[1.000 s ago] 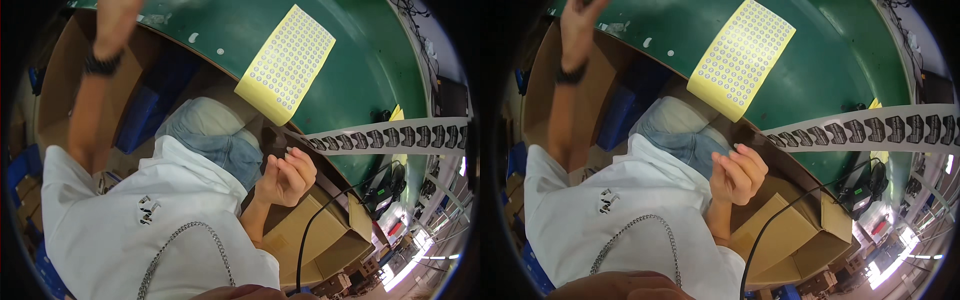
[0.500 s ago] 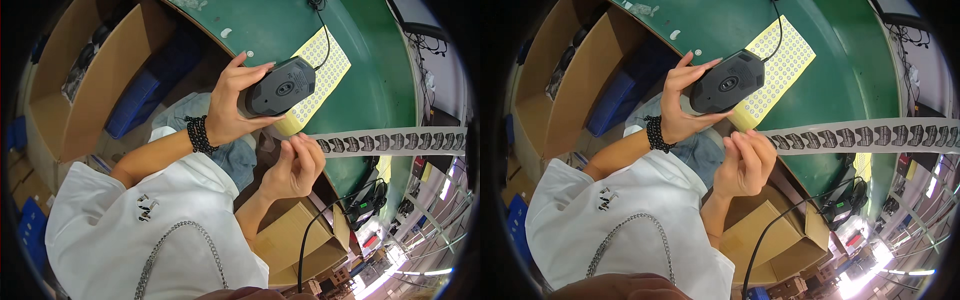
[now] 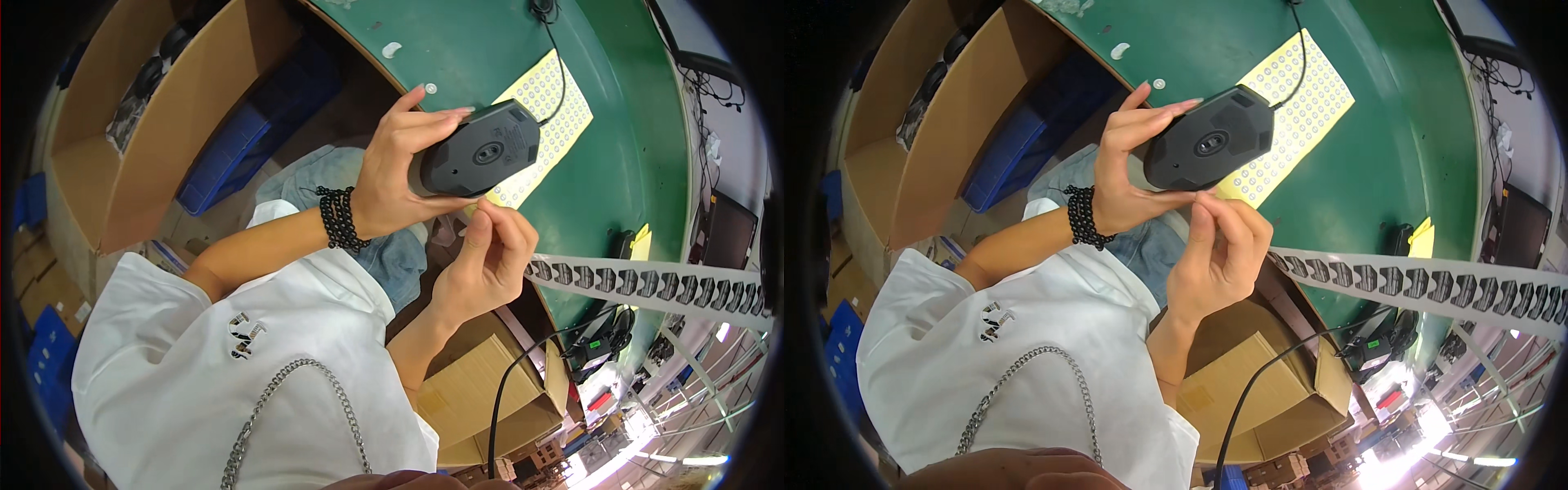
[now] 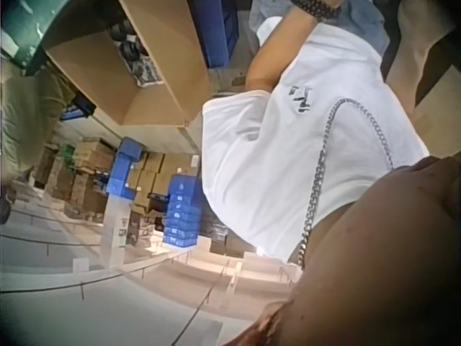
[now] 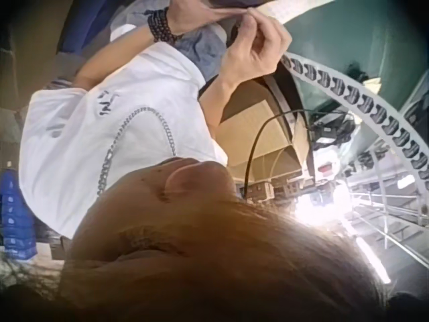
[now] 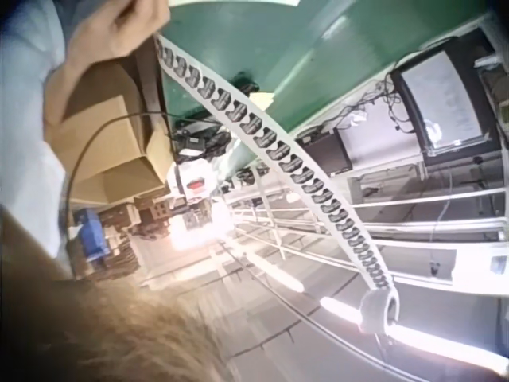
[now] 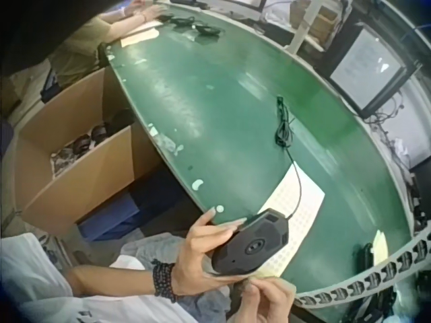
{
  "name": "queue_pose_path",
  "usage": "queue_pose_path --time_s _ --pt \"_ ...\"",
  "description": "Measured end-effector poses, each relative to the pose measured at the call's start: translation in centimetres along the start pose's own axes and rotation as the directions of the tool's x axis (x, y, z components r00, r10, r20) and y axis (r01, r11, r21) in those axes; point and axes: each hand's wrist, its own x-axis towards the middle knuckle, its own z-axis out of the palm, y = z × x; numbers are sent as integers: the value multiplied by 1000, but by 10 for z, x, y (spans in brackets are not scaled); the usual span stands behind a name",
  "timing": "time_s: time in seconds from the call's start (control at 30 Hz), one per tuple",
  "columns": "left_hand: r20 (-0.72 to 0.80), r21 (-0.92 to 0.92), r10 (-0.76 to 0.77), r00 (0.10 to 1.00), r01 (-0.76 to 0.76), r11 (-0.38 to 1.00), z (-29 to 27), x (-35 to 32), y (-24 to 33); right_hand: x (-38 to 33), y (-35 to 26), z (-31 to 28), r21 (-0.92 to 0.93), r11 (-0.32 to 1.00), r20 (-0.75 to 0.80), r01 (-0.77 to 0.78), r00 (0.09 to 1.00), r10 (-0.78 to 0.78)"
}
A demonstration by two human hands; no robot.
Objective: Peeling small circular labels from a sheet and applying them to the bottom of computer mice before placing them in a box.
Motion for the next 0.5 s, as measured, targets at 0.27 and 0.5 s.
queue_pose_path --time_s 0.27,0.5 --pt "-21 -15 -36 999 36 999 2 -5 1 8 -9 12 -200 975 97 98 992 -80" --pt "-93 -29 6 996 -9 1000 8 -8 -2 7 -11 12 -275 953 137 126 986 -91"
